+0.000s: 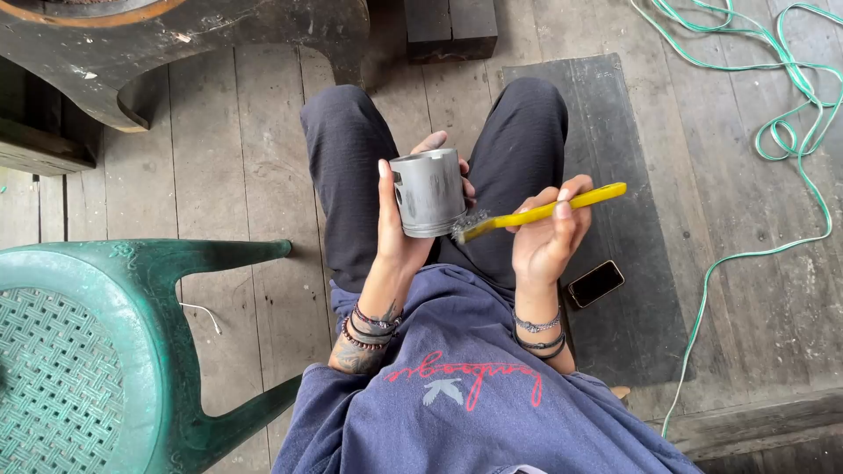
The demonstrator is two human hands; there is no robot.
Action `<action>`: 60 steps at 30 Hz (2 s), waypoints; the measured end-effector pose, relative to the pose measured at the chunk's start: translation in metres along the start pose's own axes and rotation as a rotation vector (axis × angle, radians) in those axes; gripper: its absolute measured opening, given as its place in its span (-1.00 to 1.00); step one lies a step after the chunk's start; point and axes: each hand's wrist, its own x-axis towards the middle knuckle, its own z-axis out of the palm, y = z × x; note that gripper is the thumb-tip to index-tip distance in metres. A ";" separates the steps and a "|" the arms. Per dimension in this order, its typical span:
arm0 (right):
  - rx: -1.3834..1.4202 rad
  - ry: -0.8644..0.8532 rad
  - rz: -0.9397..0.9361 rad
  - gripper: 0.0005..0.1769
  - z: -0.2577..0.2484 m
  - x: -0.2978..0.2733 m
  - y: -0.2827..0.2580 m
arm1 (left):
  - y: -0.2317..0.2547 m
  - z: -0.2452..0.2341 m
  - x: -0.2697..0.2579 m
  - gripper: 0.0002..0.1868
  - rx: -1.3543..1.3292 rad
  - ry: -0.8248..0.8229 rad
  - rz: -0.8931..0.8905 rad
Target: The person sits cross-legged on a chair and uses a yellow-handled paintbrush to apply dark paint to a cylindrical metal object held in their left hand. They rotate the object to paint different sides and the interior.
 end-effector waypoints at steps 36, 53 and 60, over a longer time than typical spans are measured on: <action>0.117 -0.060 -0.054 -0.72 0.014 0.003 0.006 | -0.003 -0.017 -0.003 0.01 0.105 -0.142 0.126; 0.113 -0.050 -0.045 -0.71 0.005 0.003 0.007 | -0.008 -0.022 -0.002 0.01 0.114 -0.172 0.144; 0.116 -0.083 -0.048 -0.71 0.017 -0.010 0.013 | -0.014 -0.024 0.000 0.00 0.099 -0.178 0.138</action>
